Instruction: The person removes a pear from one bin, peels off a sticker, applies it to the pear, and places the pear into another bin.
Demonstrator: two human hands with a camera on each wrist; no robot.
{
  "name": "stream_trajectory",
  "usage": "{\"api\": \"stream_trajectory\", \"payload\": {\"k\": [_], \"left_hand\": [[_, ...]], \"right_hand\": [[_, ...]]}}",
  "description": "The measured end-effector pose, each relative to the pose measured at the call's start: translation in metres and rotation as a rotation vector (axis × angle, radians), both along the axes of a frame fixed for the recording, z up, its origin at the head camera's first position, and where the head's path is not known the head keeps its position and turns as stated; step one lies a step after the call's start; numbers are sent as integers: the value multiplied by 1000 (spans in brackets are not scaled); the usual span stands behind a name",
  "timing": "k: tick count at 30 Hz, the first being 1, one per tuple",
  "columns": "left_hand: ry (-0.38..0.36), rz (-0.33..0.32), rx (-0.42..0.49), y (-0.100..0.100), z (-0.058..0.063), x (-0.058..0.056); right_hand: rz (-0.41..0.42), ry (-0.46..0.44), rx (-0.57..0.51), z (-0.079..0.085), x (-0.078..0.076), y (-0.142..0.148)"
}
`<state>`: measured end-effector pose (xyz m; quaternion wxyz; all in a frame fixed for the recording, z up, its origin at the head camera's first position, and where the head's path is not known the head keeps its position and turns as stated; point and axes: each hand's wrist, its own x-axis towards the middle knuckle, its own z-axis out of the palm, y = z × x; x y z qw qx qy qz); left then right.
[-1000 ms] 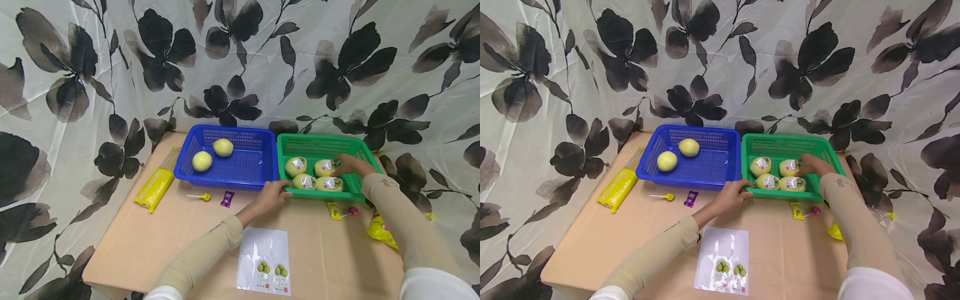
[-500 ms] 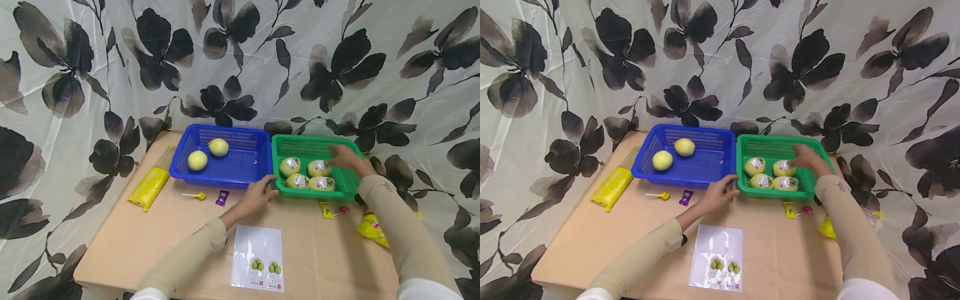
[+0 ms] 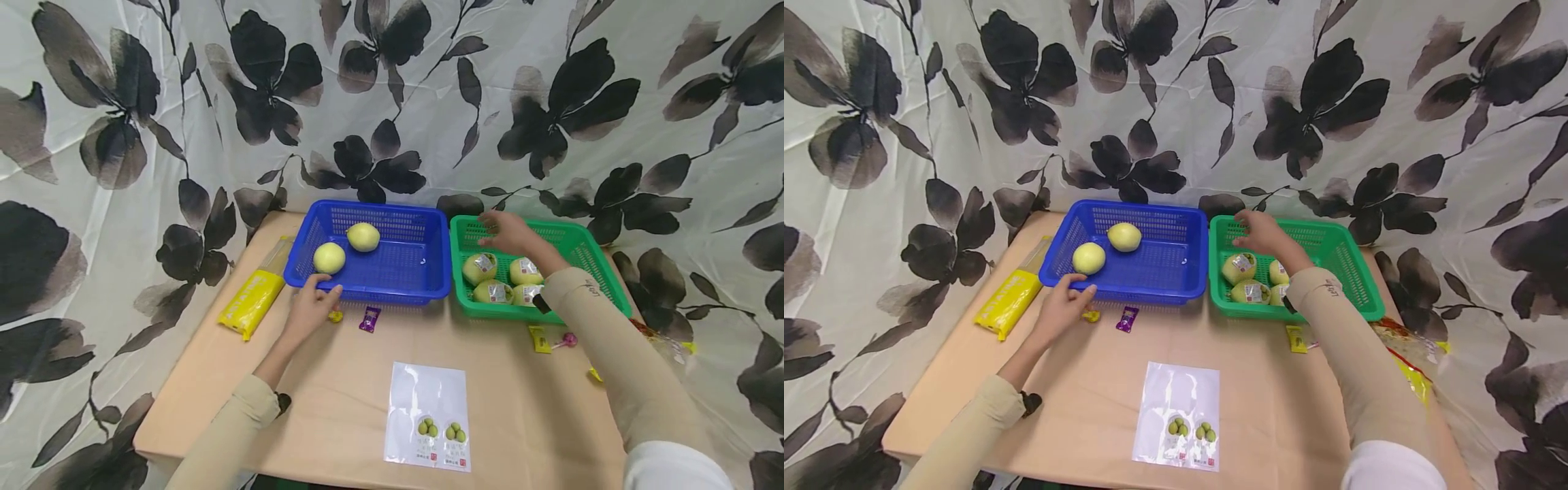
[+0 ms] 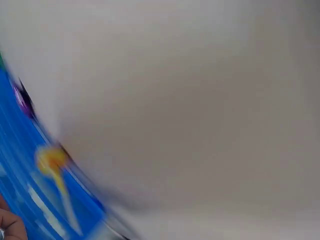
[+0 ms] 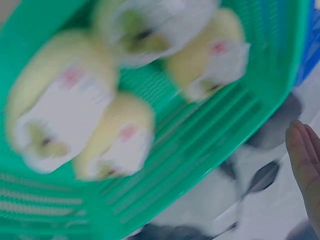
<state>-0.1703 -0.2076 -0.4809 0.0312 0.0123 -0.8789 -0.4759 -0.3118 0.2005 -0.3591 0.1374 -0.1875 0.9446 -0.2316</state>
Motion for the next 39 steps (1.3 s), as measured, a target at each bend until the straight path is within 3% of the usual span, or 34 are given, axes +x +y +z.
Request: {"api": "stream_trajectory", "payload": {"k": [3,6,13,20,25,32,35,39], "left_hand": [[19,37,-30,-27,-2,1],[28,30,-43,-40,-3,0],[22,19,-16,-44,-2,-6],[8,26,20,-43,-2,-7],[-16,22,55,-43,-2,-4],[-28,13,68,-42,-4,-1],[-33,14,68,-43,-3,-1],[-31,26,79,-44,0,-3]], "right_hand": [[31,28,-22,-1,-5,-33],[77,62,-9,-5,-9,-69],[209,53,137,-17,-20,-162],[305,20,152,-29,-36,-228],[309,-3,179,-42,-46,-253],[348,-31,332,-58,-47,-263],[325,5,363,-59,-46,-263],[223,93,377,-55,-47,-258]]}}
